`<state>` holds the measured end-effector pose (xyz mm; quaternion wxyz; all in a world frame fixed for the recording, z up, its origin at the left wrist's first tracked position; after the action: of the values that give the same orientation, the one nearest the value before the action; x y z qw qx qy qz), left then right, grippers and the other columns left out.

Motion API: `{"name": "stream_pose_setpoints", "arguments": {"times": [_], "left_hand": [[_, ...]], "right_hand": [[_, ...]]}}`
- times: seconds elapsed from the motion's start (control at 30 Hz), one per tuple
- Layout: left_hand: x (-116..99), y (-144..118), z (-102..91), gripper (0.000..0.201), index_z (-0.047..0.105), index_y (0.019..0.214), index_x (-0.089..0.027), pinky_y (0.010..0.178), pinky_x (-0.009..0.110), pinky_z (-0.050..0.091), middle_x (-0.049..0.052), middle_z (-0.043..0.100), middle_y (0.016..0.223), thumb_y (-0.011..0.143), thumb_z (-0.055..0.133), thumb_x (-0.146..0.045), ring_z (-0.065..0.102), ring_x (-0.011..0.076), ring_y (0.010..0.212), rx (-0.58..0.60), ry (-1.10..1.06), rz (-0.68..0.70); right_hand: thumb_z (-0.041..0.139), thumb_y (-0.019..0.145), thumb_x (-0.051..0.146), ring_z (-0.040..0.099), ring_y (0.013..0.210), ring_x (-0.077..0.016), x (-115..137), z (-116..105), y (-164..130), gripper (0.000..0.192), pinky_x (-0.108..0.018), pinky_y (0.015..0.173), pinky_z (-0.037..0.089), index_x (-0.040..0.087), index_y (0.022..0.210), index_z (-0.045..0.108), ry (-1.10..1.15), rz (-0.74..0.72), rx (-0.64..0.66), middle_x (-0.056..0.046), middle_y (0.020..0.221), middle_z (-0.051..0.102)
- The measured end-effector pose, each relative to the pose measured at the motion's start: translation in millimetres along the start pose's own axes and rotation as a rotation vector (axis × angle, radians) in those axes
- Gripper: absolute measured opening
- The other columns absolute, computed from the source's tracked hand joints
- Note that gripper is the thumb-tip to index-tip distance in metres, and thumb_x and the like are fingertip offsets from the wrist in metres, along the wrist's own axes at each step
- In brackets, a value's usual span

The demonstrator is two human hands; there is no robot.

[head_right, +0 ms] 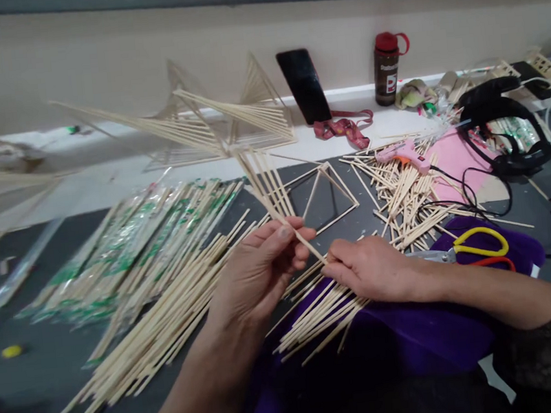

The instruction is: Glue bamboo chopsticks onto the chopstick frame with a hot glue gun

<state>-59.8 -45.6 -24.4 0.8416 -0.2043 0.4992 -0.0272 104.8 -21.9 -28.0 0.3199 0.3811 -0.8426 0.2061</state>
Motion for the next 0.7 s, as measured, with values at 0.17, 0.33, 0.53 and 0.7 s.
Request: {"name": "stream_pose_setpoints", "arguments": {"times": [0.17, 0.33, 0.53, 0.7], "left_hand": [[1.7, 1.9, 5.2, 0.026, 0.068, 0.068, -0.013, 0.037, 0.013, 0.041, 0.002, 0.068, 0.060, 0.054, 0.086, -0.027, 0.053, 0.0061, 0.041, 0.021, -0.015, 0.013], [4.7, 0.9, 11.3, 0.022, 0.071, 0.070, -0.013, 0.040, 0.013, 0.041, 0.000, 0.067, 0.057, 0.059, 0.084, -0.028, 0.051, 0.0048, 0.041, 0.114, 0.025, -0.014], [8.9, 2.0, 20.2, 0.019, 0.074, 0.078, -0.015, 0.043, 0.014, 0.039, -0.001, 0.066, 0.060, 0.068, 0.079, -0.030, 0.050, 0.0032, 0.043, 0.227, 0.071, -0.054], [11.5, 2.8, 18.2, 0.018, 0.073, 0.079, -0.015, 0.045, 0.016, 0.039, 0.000, 0.065, 0.061, 0.070, 0.076, -0.030, 0.048, 0.0040, 0.045, 0.243, 0.106, -0.098]], "right_hand": [[0.055, 0.088, 0.041, 0.053, 0.059, -0.0096, -23.0, -27.2, -0.1, 0.027, -0.023, 0.059, 0.037, 0.016, 0.077, 0.060, 0.209, -0.022, -0.071, 0.000, 0.065, 0.059], [0.045, 0.090, 0.047, 0.057, 0.062, -0.0131, -75.7, -94.3, 5.4, 0.035, -0.028, 0.062, 0.043, 0.017, 0.077, 0.058, 0.063, 0.232, -0.440, -0.005, 0.075, 0.062], [0.058, 0.080, 0.041, 0.059, 0.087, -0.0279, -127.3, -131.8, 27.5, 0.027, -0.037, 0.069, 0.038, 0.016, 0.084, 0.064, -0.592, 0.582, -0.432, -0.017, 0.098, 0.066], [0.069, 0.065, 0.030, 0.059, 0.077, -0.0247, -143.9, -133.4, 49.5, 0.017, -0.033, 0.062, 0.036, 0.018, 0.063, 0.057, -0.489, 0.652, -0.359, -0.010, 0.070, 0.062]]}}
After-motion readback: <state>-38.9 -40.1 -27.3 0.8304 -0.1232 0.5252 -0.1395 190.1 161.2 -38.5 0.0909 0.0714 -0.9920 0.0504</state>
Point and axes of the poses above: each hand's wrist, its own y-axis towards the middle knuckle, its own z-axis out of the palm, x = y × z, the point moved 1 cm from there along y, towards the middle knuckle
